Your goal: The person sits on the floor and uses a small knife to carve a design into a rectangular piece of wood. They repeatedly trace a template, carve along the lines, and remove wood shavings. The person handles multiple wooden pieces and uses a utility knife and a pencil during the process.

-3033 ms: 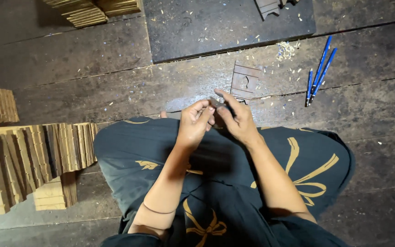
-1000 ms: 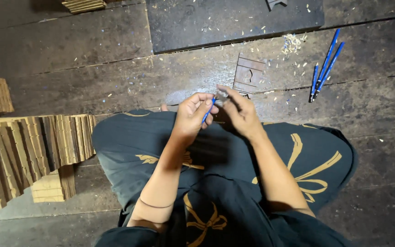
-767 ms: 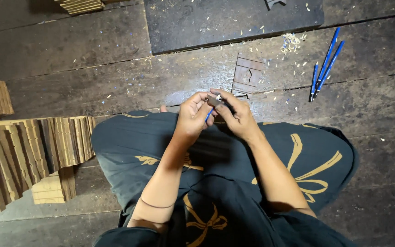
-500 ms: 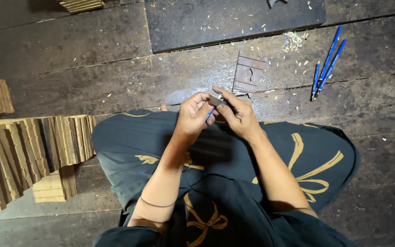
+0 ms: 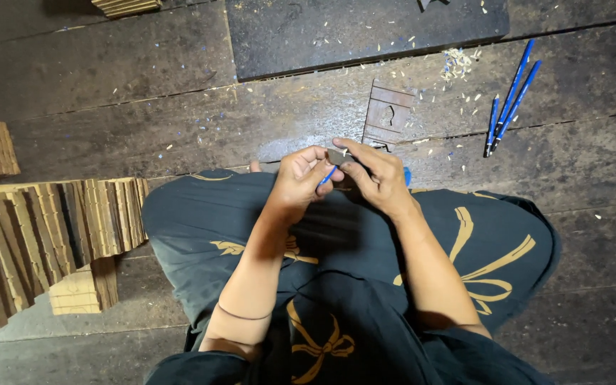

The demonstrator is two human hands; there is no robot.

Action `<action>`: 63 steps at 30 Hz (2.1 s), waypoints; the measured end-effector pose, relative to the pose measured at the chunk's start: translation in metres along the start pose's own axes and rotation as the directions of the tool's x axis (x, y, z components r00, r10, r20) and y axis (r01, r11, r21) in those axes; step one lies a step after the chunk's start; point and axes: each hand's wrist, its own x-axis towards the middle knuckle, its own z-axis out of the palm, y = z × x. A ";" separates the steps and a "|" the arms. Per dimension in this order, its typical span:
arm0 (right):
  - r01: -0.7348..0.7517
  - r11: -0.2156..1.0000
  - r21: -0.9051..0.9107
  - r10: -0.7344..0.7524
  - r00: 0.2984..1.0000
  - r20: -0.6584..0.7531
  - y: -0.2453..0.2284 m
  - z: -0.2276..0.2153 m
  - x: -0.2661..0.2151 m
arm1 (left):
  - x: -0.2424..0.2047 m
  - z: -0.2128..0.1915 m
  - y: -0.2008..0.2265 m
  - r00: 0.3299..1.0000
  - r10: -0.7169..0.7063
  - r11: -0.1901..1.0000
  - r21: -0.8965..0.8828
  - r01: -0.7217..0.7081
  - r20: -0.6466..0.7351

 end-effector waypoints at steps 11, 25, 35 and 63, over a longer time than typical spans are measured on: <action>-0.123 0.992 -0.027 0.117 0.981 -0.152 0.036 -0.032 0.002 | -0.012 -0.019 0.015 1.000 0.000 0.991 -0.135 0.001 0.012; -0.117 0.991 0.059 0.116 0.993 0.017 -0.004 0.005 -0.003 | 0.005 -0.004 -0.010 0.991 0.126 0.984 0.136 -0.118 -0.047; -0.110 0.993 0.053 0.109 0.994 0.022 -0.001 0.011 -0.003 | 0.003 -0.003 -0.013 0.975 0.222 0.941 0.268 -0.208 -0.021; -0.209 0.698 -0.685 0.060 0.970 -0.234 0.062 -0.023 -0.007 | 0.015 -0.003 -0.008 0.987 0.084 0.977 -0.183 -0.109 -0.139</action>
